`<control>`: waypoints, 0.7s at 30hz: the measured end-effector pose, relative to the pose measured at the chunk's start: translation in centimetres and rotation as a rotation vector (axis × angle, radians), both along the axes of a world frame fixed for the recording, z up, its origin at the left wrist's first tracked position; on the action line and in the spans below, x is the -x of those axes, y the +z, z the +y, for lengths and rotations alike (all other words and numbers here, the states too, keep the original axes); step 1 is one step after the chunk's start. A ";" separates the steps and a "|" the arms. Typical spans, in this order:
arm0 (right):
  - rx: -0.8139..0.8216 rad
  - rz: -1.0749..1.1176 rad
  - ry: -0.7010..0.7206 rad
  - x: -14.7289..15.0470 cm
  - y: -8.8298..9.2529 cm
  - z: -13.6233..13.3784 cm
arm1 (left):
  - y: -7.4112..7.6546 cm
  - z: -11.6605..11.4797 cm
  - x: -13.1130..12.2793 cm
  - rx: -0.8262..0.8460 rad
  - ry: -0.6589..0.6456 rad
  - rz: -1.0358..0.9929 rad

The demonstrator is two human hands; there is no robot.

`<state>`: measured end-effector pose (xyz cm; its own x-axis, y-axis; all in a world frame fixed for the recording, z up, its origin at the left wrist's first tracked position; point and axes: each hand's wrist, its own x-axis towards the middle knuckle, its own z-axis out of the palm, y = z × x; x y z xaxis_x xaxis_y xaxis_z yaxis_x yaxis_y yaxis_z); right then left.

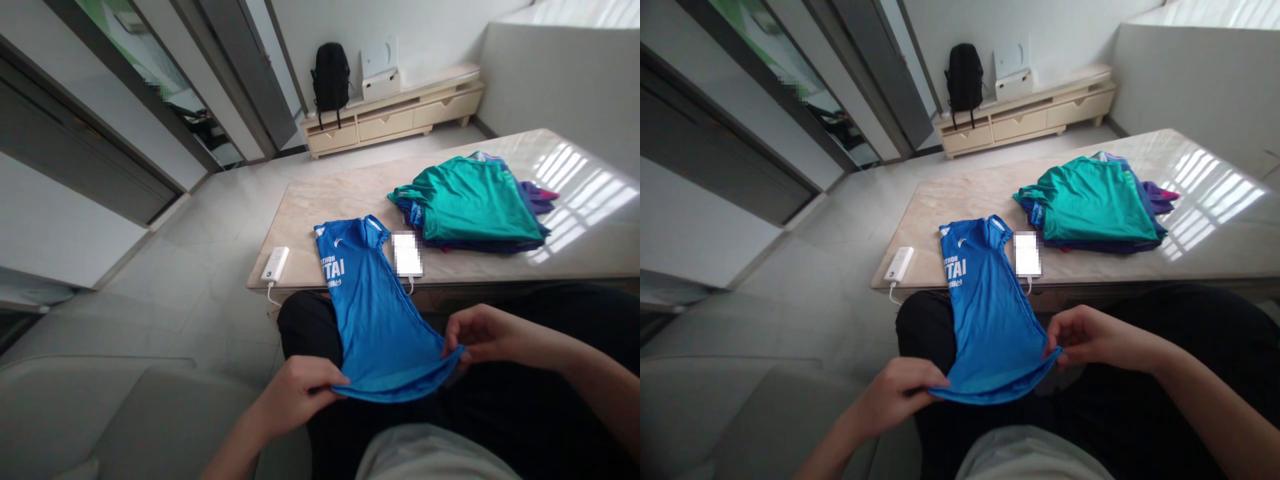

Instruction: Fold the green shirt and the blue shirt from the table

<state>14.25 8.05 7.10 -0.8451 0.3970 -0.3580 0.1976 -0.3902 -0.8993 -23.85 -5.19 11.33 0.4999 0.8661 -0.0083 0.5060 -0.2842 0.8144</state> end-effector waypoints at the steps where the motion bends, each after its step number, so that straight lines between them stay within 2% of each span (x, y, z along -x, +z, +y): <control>1: -0.008 0.006 -0.010 0.4 0.0 0.8 | 0.3 0.9 0.5 -0.018 0.040 0.010; 3: -0.047 0.011 -0.053 1.6 0.3 3.2 | 0.8 3.1 1.6 -0.058 0.131 0.040; 6: -0.165 -0.009 -0.187 4.3 1.5 8.1 | 1.5 8.0 3.5 -0.121 0.320 0.055; 9: -0.284 -0.013 -0.388 7.8 3.2 13.5 | 1.8 14.0 5.4 -0.164 0.507 -0.004; 12: -0.314 0.011 -0.531 11.2 4.5 18.4 | 1.7 20.4 7.3 -0.159 0.547 -0.060; 16: -0.358 -0.065 -0.632 15.1 4.3 24.1 | 0.0 27.8 9.8 -0.130 0.615 -0.079; 21: -0.402 -0.197 -0.664 18.4 1.6 29.8 | -3.9 33.9 12.3 -0.049 0.650 -0.066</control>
